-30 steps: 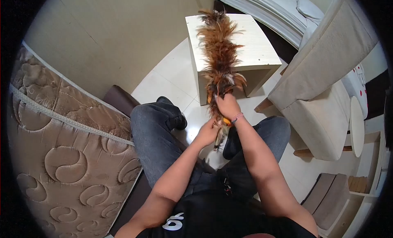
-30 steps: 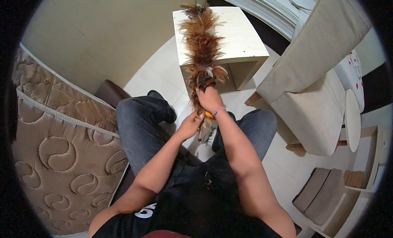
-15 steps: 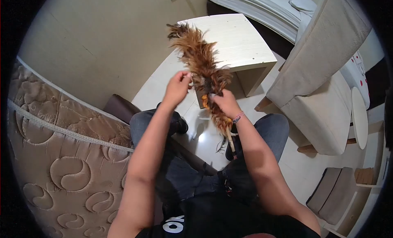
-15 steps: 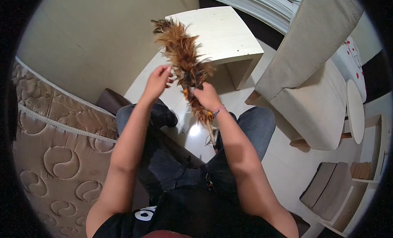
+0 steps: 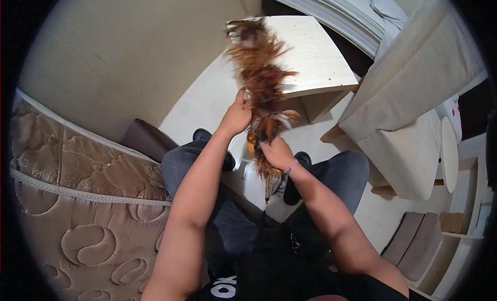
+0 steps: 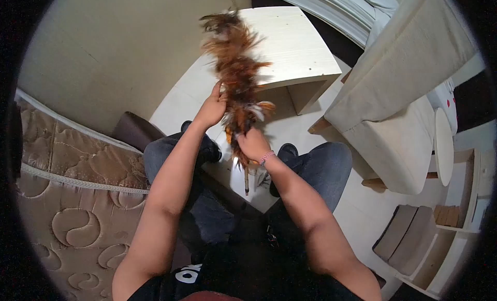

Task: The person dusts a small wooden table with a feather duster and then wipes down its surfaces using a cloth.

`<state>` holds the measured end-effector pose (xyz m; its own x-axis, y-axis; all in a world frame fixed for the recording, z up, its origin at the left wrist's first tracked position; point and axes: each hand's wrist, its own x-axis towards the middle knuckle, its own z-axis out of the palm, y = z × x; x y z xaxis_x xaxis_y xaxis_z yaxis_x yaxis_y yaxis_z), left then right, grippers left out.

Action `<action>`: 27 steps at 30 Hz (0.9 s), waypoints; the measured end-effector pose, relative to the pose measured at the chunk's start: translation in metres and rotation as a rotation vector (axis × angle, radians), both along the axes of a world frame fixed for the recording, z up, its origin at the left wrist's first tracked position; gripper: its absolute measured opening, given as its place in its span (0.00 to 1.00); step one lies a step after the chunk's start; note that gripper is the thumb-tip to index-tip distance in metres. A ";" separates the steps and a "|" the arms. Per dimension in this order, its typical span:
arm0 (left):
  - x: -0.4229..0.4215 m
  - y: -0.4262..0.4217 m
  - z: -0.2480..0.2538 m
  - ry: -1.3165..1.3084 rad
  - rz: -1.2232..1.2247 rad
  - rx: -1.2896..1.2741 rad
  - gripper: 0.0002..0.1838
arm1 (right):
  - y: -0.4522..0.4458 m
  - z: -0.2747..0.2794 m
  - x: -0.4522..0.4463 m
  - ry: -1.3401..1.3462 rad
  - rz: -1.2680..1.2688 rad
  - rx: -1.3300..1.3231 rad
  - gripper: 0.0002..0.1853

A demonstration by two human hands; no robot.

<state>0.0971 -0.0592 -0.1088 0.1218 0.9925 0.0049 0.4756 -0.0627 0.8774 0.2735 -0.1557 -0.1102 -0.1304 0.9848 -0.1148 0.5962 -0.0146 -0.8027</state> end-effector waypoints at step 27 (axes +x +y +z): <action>0.026 -0.017 -0.054 0.056 0.086 -0.085 0.55 | -0.004 0.001 0.054 0.441 0.333 0.260 0.13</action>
